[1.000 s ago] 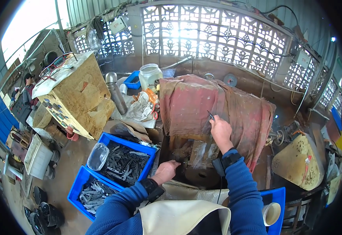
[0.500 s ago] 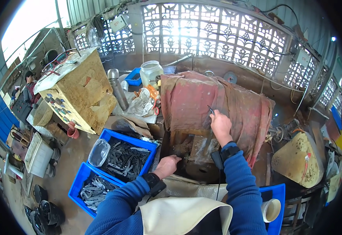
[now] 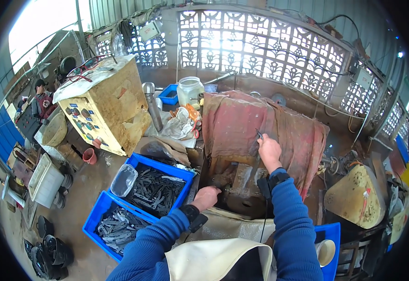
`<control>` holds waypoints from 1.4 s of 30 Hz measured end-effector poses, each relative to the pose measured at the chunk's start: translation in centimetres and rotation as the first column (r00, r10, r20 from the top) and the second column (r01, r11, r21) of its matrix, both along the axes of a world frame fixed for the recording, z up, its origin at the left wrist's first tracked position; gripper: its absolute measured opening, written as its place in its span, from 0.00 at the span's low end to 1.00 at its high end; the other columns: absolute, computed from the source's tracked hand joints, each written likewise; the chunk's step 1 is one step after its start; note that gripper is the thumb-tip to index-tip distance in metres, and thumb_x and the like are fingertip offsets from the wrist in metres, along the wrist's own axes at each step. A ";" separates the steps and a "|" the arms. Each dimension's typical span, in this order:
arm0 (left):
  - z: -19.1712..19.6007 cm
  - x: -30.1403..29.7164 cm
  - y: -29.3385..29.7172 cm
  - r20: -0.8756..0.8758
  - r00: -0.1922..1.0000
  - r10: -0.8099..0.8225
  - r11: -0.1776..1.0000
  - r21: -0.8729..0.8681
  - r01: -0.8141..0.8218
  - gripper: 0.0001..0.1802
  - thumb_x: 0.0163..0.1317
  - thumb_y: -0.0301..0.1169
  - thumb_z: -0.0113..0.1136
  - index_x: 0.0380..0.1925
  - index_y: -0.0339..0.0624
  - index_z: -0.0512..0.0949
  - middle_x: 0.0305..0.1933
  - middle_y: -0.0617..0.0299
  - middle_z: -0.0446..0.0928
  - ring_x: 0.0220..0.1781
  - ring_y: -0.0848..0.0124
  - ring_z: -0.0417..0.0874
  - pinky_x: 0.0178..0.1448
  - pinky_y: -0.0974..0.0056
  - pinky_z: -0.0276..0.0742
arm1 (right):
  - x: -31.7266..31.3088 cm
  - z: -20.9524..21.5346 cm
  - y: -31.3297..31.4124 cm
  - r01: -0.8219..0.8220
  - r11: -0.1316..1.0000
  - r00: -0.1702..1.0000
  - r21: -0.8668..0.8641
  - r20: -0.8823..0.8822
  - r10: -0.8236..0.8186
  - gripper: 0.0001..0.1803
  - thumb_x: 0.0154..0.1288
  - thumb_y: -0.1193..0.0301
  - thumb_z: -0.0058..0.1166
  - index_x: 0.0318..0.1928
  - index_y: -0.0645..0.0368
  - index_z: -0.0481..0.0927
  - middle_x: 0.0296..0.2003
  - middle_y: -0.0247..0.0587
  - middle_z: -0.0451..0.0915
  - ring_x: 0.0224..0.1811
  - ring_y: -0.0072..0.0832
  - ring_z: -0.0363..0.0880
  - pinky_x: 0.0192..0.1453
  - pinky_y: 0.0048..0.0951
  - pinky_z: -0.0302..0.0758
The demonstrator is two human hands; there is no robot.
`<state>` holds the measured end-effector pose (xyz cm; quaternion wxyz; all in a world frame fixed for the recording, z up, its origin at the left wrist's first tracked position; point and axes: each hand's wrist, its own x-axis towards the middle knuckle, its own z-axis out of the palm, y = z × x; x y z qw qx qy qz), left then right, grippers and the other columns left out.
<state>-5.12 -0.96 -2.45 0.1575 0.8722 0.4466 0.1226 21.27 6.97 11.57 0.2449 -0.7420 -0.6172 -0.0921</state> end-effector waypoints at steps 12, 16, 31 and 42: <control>-1.7 0.2 1.0 0.171 0.984 -0.057 0.989 0.142 0.033 0.15 0.49 0.24 0.53 0.37 0.42 0.83 0.36 0.47 0.80 0.42 0.50 0.80 0.49 0.50 0.77 | 0.4 0.1 -2.8 -0.035 0.999 0.997 0.010 -0.073 0.035 0.16 0.68 0.56 0.48 0.39 0.57 0.76 0.35 0.56 0.81 0.40 0.56 0.79 0.42 0.53 0.74; -1.9 -0.6 1.5 0.573 0.819 0.041 0.994 -0.109 0.027 0.17 0.49 0.18 0.52 0.40 0.38 0.82 0.37 0.47 0.80 0.41 0.50 0.80 0.48 0.53 0.78 | -1.5 0.8 -10.5 -0.186 0.980 0.949 0.074 -0.245 0.199 0.15 0.66 0.59 0.55 0.40 0.59 0.77 0.34 0.56 0.80 0.38 0.55 0.79 0.39 0.47 0.75; -1.6 4.0 3.3 -0.040 0.973 -0.226 0.951 0.210 0.229 0.11 0.57 0.29 0.55 0.36 0.42 0.84 0.36 0.50 0.80 0.41 0.51 0.82 0.45 0.51 0.79 | -5.7 -8.4 -31.1 -0.336 0.942 0.857 0.015 -0.410 0.312 0.11 0.56 0.73 0.64 0.39 0.60 0.80 0.30 0.47 0.81 0.31 0.46 0.80 0.34 0.35 0.76; -4.9 7.1 5.4 -0.389 0.878 -0.281 0.951 0.009 0.308 0.12 0.59 0.37 0.55 0.29 0.45 0.85 0.36 0.50 0.83 0.42 0.51 0.84 0.46 0.50 0.79 | -3.1 -10.2 -30.6 -0.421 0.907 0.425 -0.001 -0.884 0.196 0.09 0.66 0.72 0.57 0.44 0.62 0.80 0.28 0.35 0.81 0.29 0.27 0.81 0.33 0.29 0.75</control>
